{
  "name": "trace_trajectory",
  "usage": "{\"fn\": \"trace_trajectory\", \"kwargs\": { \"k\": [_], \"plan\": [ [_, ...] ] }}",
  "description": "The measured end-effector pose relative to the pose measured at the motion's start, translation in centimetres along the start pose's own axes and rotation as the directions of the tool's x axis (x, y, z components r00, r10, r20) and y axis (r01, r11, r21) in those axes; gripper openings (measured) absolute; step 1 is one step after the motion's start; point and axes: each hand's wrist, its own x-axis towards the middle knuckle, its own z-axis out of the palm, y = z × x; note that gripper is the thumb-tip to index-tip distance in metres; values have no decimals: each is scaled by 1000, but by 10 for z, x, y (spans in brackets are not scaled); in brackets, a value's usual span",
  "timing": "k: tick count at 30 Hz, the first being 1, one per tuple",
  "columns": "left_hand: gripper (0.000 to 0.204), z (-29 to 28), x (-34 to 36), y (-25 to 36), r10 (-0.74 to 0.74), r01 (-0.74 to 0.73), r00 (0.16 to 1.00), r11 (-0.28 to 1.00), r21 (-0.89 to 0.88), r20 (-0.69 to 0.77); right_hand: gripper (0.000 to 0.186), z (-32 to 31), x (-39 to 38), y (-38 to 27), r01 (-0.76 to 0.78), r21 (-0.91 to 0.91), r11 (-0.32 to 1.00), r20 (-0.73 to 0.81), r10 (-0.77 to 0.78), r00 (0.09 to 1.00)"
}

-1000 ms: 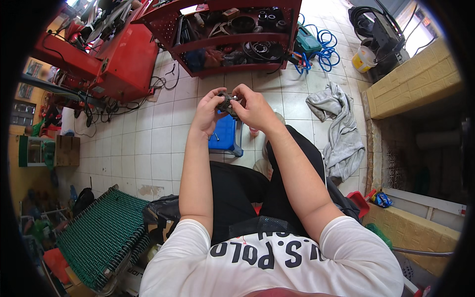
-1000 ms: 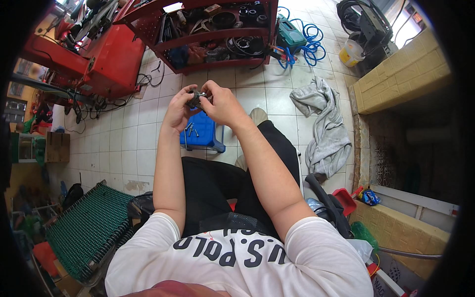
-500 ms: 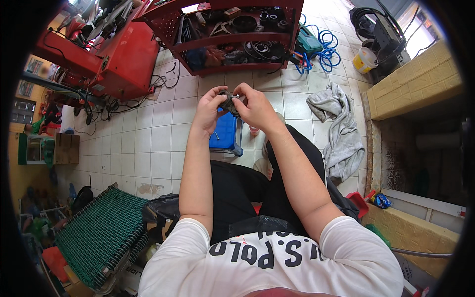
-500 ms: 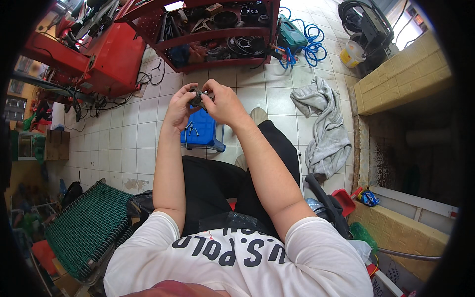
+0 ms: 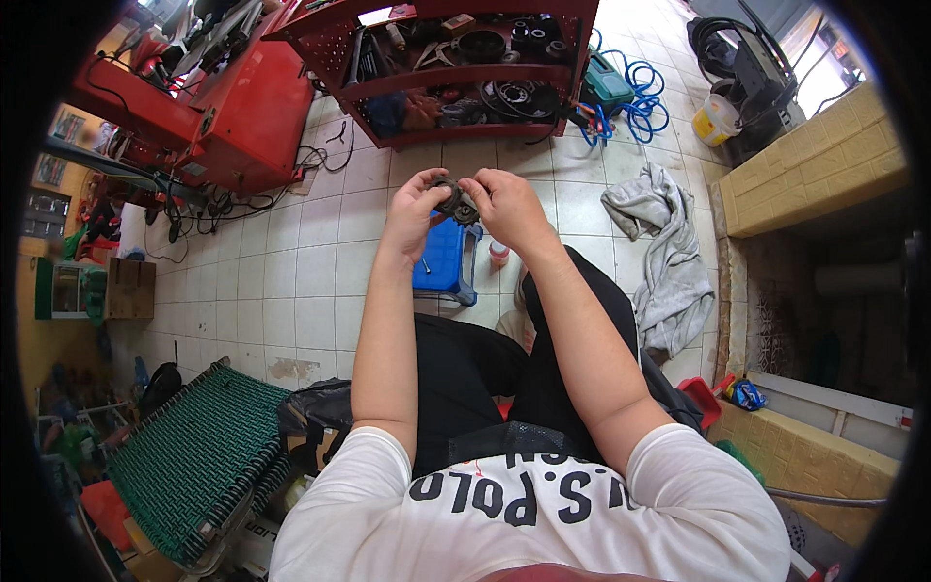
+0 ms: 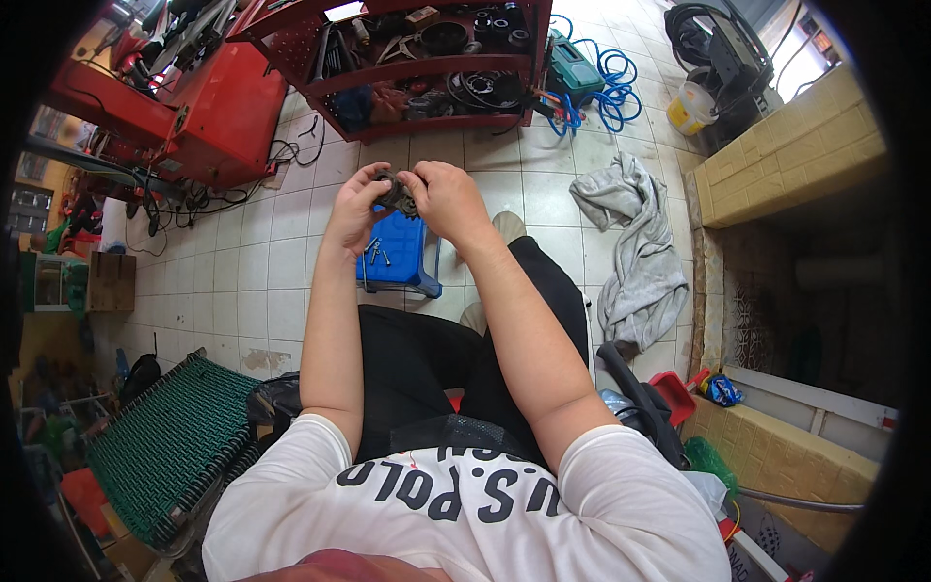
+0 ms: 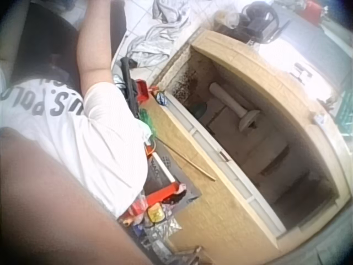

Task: The person sits in a workshop and assembles a small mechanical component, likely a stator or clutch assembly, using a screwdriver and a small bottle of lubricant. They insert a screw, apply lubricant to the part, and continue to manipulate the assembly with their hands.

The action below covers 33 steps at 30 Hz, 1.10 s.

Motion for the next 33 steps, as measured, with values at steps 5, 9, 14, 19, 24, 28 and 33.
{"fn": "trace_trajectory", "kwargs": {
  "k": [5,9,14,19,24,28,33],
  "plan": [
    [33,3,-2,0,2,-2,1000,1000,25,3,37,-3,0,-1,-113,-36,993,72,115,991],
    [32,0,1,-2,-20,20,1000,1000,4,-2,34,-7,-1,-10,-168,99,981,50,164,985],
    [34,-1,1,-1,-8,8,1000,1000,-16,-23,24,-7,-2,-4,-96,217,972,52,87,995],
    [35,0,0,0,-8,8,999,1000,-12,-35,21,-2,-1,-3,-72,116,991,21,70,997],
    [35,2,0,-1,-8,8,999,1000,-6,-34,23,-4,-1,-5,-94,82,992,37,92,995],
    [36,0,0,-1,0,0,1000,999,43,5,27,-5,-1,-6,-93,25,995,54,91,994],
    [35,0,1,-4,4,-5,1000,999,48,24,31,-4,0,-3,-148,64,987,71,144,987]
  ]
}}
